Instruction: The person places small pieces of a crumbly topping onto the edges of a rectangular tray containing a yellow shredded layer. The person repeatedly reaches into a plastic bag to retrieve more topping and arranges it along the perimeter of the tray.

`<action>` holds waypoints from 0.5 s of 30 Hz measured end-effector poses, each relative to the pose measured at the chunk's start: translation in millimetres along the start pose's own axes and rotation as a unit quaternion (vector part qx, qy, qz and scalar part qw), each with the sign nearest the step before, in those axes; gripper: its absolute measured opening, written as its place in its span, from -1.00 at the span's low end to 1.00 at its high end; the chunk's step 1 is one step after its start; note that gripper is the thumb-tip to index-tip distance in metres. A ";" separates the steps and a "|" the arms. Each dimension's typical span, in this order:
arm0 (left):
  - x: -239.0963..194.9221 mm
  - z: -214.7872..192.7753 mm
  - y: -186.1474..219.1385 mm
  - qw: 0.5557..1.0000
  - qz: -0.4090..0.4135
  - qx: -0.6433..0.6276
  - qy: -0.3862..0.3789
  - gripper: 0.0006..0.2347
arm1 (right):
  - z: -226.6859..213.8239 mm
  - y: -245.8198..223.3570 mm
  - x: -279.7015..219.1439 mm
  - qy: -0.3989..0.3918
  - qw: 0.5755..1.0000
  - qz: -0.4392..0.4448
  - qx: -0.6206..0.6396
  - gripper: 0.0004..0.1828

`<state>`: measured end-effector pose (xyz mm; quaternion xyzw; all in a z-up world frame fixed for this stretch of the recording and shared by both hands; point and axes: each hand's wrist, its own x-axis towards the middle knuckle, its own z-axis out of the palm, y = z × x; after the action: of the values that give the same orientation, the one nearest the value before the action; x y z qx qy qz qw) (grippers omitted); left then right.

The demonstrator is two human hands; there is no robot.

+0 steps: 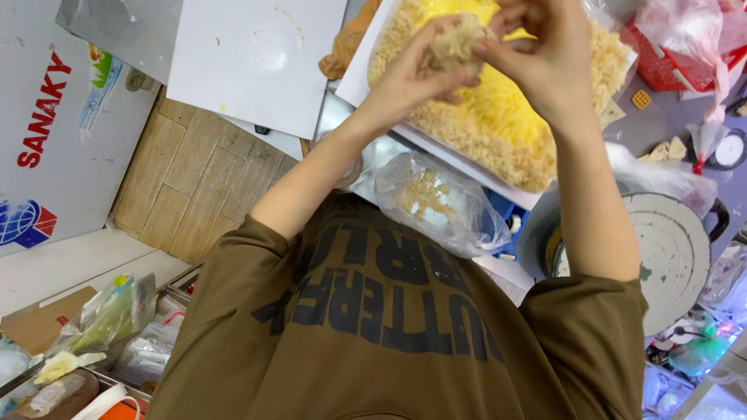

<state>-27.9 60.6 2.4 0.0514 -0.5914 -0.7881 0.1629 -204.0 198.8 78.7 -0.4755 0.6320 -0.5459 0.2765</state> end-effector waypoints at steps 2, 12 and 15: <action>22.5 -16.3 -3.9 0.998 0.011 0.037 0.051 -0.52 | 2.4 33.2 22.5 -0.020 0.999 -0.005 -0.026 -0.72; 27.2 -57.3 6.9 0.858 0.088 0.471 0.186 -0.75 | 20.6 173.9 113.6 0.071 0.983 -0.072 -0.152 -0.82; 20.7 -55.9 6.2 0.836 0.143 0.491 0.199 -0.76 | 31.3 169.4 121.2 0.060 0.975 -0.110 -0.184 -0.76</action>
<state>-30.9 1.3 -5.9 0.1951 -0.8560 -0.3353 0.3416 -275.3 67.9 -70.1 -0.5513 0.6812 -0.4743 0.0845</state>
